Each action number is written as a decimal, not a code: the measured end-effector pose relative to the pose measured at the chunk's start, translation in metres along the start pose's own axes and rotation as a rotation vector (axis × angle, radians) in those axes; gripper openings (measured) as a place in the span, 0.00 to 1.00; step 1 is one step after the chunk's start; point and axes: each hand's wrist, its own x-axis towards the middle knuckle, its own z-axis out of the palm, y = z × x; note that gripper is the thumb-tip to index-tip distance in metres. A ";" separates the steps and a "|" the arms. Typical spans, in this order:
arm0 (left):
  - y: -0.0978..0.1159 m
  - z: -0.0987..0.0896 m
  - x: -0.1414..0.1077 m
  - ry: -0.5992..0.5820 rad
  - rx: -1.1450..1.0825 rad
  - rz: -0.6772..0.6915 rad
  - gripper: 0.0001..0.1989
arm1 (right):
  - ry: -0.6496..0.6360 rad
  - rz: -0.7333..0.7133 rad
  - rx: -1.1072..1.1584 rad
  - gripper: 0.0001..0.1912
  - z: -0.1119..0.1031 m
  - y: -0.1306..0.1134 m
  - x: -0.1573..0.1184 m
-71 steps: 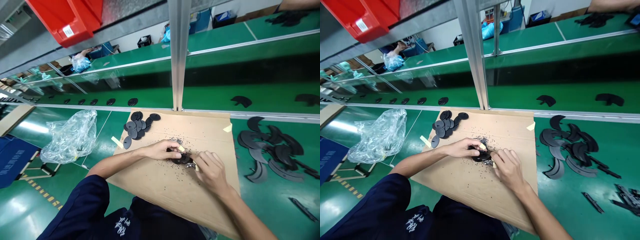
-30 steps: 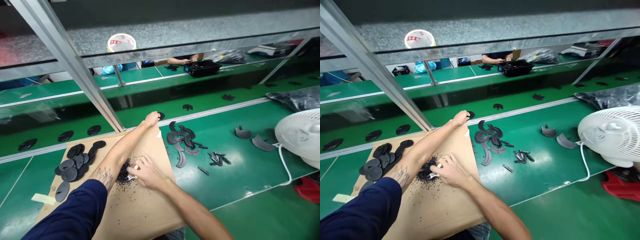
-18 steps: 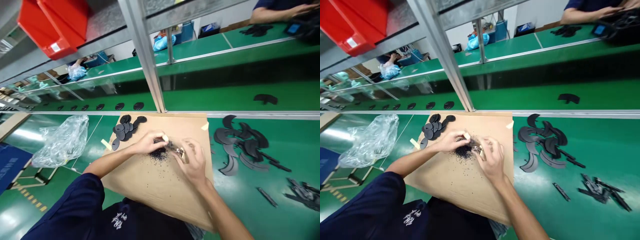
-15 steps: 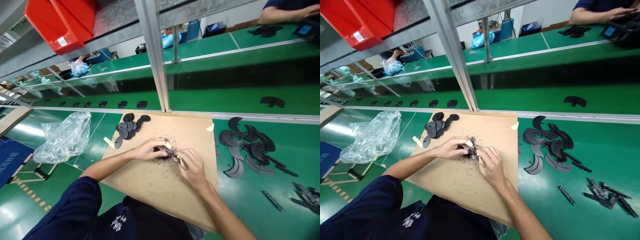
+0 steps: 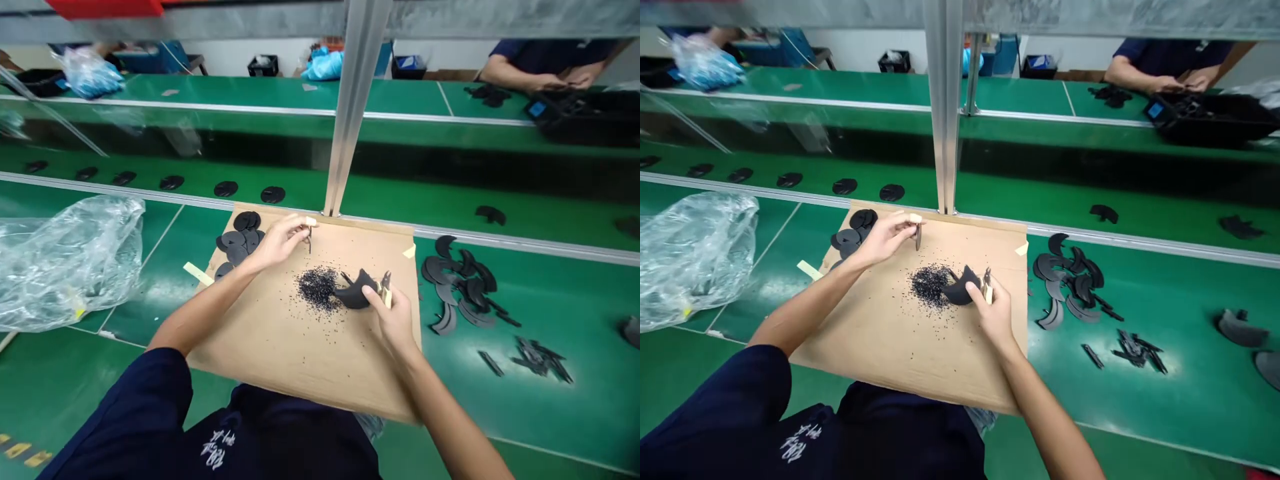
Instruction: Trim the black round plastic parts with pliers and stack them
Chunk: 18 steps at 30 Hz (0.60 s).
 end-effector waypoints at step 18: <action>0.048 0.000 -0.012 0.346 -0.232 0.241 0.14 | -0.151 0.107 0.258 0.22 0.041 -0.055 0.057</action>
